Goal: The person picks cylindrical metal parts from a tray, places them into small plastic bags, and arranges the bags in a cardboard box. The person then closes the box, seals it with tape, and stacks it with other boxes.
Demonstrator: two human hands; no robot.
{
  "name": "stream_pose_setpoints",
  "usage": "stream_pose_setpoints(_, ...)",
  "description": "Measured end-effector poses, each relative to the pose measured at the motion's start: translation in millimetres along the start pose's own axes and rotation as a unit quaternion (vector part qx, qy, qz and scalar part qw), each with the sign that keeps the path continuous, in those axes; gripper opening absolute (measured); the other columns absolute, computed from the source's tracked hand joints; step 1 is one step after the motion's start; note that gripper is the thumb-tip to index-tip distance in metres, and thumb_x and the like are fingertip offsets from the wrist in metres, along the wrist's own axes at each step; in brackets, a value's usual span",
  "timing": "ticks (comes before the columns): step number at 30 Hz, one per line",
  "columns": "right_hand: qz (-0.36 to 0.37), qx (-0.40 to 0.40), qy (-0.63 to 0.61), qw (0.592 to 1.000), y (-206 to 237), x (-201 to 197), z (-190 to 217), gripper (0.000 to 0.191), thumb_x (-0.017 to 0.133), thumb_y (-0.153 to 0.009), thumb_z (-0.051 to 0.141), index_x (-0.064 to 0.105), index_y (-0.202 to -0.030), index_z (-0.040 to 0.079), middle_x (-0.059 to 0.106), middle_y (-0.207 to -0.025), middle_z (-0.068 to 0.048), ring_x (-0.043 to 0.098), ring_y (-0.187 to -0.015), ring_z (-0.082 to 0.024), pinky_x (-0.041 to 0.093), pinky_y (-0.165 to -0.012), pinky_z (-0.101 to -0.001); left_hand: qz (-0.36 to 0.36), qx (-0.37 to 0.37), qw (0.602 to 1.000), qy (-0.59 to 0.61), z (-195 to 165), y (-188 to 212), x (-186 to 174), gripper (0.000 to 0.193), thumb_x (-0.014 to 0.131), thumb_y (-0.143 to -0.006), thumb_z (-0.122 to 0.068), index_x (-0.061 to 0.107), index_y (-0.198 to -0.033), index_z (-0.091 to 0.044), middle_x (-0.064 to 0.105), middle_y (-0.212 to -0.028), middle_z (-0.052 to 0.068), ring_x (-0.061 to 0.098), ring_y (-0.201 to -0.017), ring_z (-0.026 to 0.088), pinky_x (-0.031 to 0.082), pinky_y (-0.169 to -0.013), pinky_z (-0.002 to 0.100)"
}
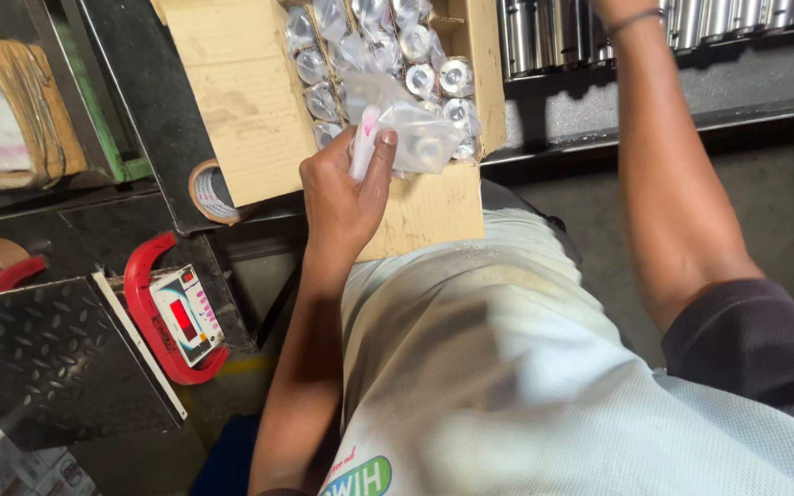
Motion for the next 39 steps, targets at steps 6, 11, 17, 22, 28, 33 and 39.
stream_pose_setpoints(6,0.241,0.009,-0.500,0.832,142.7,11.4,153.0,0.050,0.065,-0.093,0.055,0.070,-0.091,0.006,0.067,-0.075,-0.006,0.054,-0.058,-0.013,0.042,-0.049,-0.0228,0.003,-0.032,0.998,0.057,2.7,-7.7,7.8,0.026,0.067,-0.103,-0.025,0.069,-0.094,-0.002,0.065,-0.064,0.010,0.060,-0.057,0.013,0.048,-0.054,0.034)
stream_pose_setpoints(11,0.125,-0.305,-0.025,0.944,186.8,29.4,243.2,0.045,0.069,-0.080,-0.003,0.061,-0.124,-0.002,0.068,-0.122,-0.018,0.065,-0.113,-0.030,0.056,-0.098,-0.0396,0.086,0.245,0.963,0.069,-41.8,30.2,40.6,0.020,0.058,-0.117,-0.022,0.062,-0.109,-0.004,0.070,-0.091,0.013,0.071,-0.083,0.021,0.057,-0.072,0.034)
stream_pose_setpoints(17,0.317,0.226,-0.529,0.754,205.4,134.8,135.7,0.060,0.068,-0.102,0.033,0.053,-0.146,-0.006,0.060,-0.140,-0.018,0.062,-0.125,-0.021,0.053,-0.106,-0.0361,0.055,-0.241,0.776,0.581,90.1,17.3,56.3,0.013,0.060,-0.107,-0.018,0.058,-0.103,-0.005,0.063,-0.074,0.012,0.052,-0.051,0.010,0.042,-0.047,0.025)
stream_pose_setpoints(22,-0.053,-0.208,-0.063,0.975,142.5,34.0,191.2,0.053,0.069,-0.097,0.017,0.055,-0.143,-0.006,0.066,-0.134,-0.023,0.066,-0.126,-0.033,0.055,-0.108,-0.0477,0.003,-0.245,0.839,0.485,124.8,22.8,32.9,0.022,0.060,-0.105,-0.022,0.057,-0.097,-0.001,0.061,-0.076,0.010,0.052,-0.054,0.011,0.041,-0.047,0.025)
stream_pose_setpoints(28,0.305,-0.268,0.176,0.897,24.7,95.4,189.7,0.048,0.084,-0.081,0.025,0.070,-0.119,-0.001,0.072,-0.104,-0.022,0.070,-0.094,-0.036,0.057,-0.079,-0.0450,-0.007,-0.249,0.828,0.502,130.2,30.6,37.5,0.022,0.065,-0.102,-0.022,0.056,-0.098,-0.003,0.061,-0.076,0.011,0.050,-0.053,0.012,0.041,-0.047,0.026)
stream_pose_setpoints(33,0.250,-0.225,0.271,0.902,-8.7,103.6,153.6,0.045,0.093,-0.077,0.033,0.073,-0.105,0.004,0.074,-0.091,-0.016,0.072,-0.080,-0.032,0.057,-0.068,-0.0444,0.059,-0.212,0.830,0.513,122.9,32.8,39.5,0.028,0.067,-0.098,-0.013,0.060,-0.121,0.000,0.069,-0.094,0.015,0.066,-0.074,0.018,0.056,-0.066,0.031)
stream_pose_setpoints(39,0.168,-0.263,0.007,0.950,85.1,52.0,268.2,0.039,0.086,-0.090,0.025,0.064,-0.114,0.003,0.072,-0.092,-0.008,0.074,-0.083,-0.020,0.059,-0.068,-0.0359,0.004,-0.156,0.868,0.472,115.6,20.4,48.2,0.030,0.066,-0.100,-0.005,0.059,-0.126,0.010,0.070,-0.121,0.030,0.074,-0.109,0.034,0.062,-0.094,0.045)
Point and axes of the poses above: each hand's wrist, its own y-axis away from the middle knuckle, its own x-axis out of the palm, z = x × y, the point moved 10 cm from there along -y, towards the middle knuckle
